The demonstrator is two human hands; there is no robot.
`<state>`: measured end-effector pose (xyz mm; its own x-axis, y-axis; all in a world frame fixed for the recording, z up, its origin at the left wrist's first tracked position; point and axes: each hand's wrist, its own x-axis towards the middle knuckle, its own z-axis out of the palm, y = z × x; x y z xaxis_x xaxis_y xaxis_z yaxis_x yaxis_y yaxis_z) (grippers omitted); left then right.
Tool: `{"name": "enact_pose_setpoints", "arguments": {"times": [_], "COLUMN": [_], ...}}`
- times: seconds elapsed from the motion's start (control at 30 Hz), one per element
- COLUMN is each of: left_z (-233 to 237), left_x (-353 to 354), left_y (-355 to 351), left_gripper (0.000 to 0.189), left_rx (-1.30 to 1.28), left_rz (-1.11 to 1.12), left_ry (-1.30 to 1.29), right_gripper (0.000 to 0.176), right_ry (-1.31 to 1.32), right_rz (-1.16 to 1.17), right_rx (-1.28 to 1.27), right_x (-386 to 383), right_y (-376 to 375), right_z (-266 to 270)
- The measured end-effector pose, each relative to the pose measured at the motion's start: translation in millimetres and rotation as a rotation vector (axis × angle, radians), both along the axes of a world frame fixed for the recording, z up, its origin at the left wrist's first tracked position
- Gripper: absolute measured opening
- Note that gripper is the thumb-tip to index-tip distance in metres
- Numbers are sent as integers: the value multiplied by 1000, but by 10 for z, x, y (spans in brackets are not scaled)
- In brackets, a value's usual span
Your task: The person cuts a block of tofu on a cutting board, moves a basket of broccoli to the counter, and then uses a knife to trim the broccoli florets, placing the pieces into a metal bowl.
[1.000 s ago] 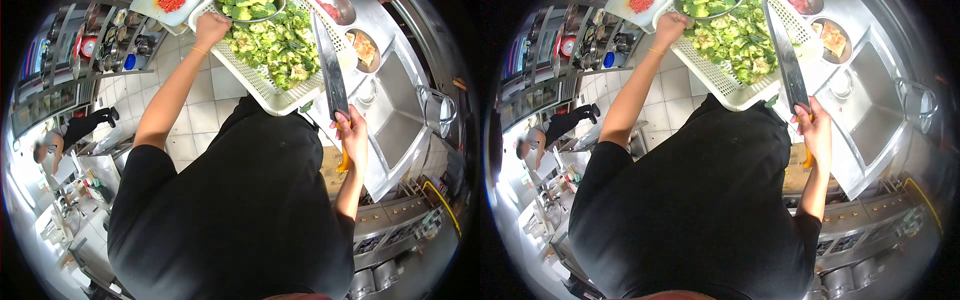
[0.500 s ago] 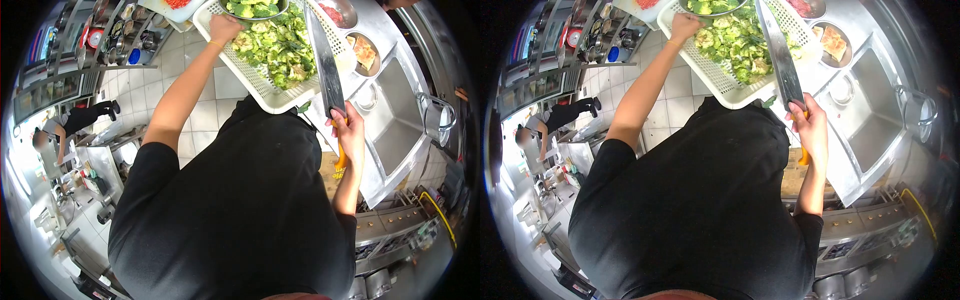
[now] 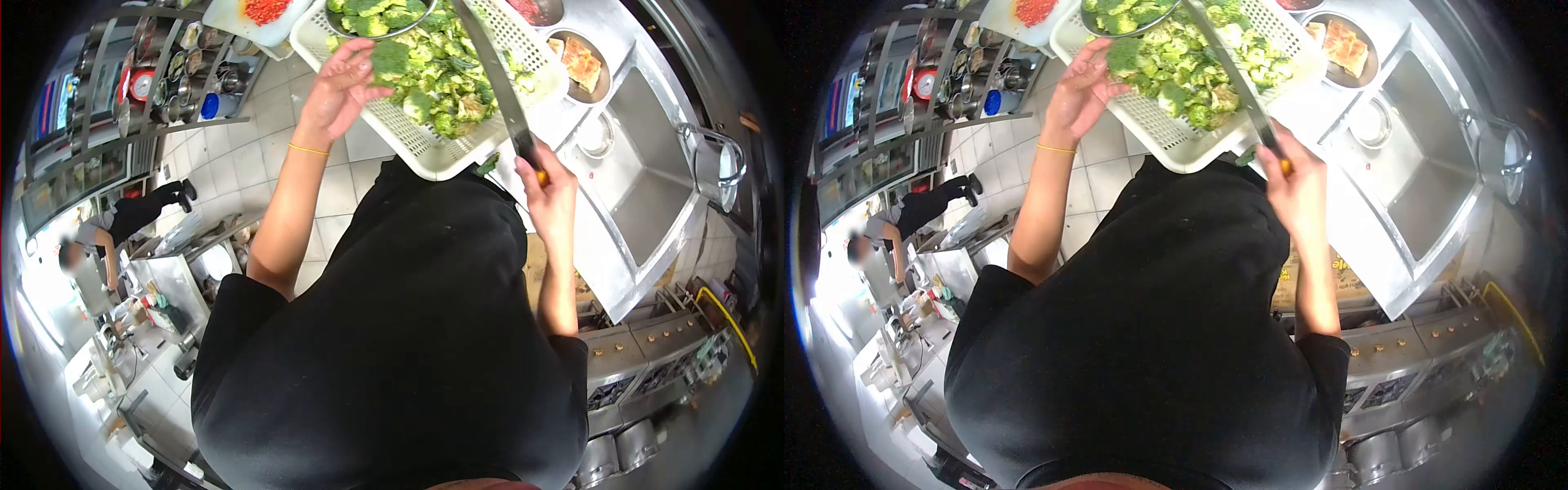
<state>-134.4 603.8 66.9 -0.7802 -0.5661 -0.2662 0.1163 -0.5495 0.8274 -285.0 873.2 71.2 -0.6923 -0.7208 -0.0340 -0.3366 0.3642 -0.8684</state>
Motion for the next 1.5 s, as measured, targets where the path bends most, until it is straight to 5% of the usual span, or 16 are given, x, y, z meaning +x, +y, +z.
{"name": "enact_pose_setpoints", "arguments": {"times": [0.17, 0.3, 0.4, 0.63, 0.77, 0.93, 1.03, 1.2, 1.5], "left_z": [-32, -7, 88, 99, 206, 83, 129, -5, -85], "left_x": [-358, -528, -573, -460, -370, -376, -390, -413, -332], "left_y": [381, 582, 646, 609, 485, 356, 404, 451, 511], "left_gripper": [31, 37, 40, 39, 37, 33, 30, 41, 43], "left_rx": [238, -149, -31, -51, -47, 439, 463, -3, 85], "left_rz": [-117, -66, -11, -27, -61, -148, -143, -125, -83], "left_ry": [186, 216, 266, 231, 247, 446, 449, 354, 384], "right_gripper": [48, 59, 62, 55, 40, 36, 39, 54, 54], "right_ry": [275, 533, 593, 424, 242, 187, 210, 349, 812], "right_rz": [22, 44, 94, 107, 34, -16, 1, 41, 83], "right_rx": [-19, -33, -41, -63, 142, -34, -109, -182, -165], "right_x": [14, -36, -45, -176, -319, -160, -46, 18, 59], "right_y": [-249, -282, -296, -229, -46, -184, -326, -445, -609], "right_z": [140, 221, 267, 120, -20, 172, 295, 236, 151]}}
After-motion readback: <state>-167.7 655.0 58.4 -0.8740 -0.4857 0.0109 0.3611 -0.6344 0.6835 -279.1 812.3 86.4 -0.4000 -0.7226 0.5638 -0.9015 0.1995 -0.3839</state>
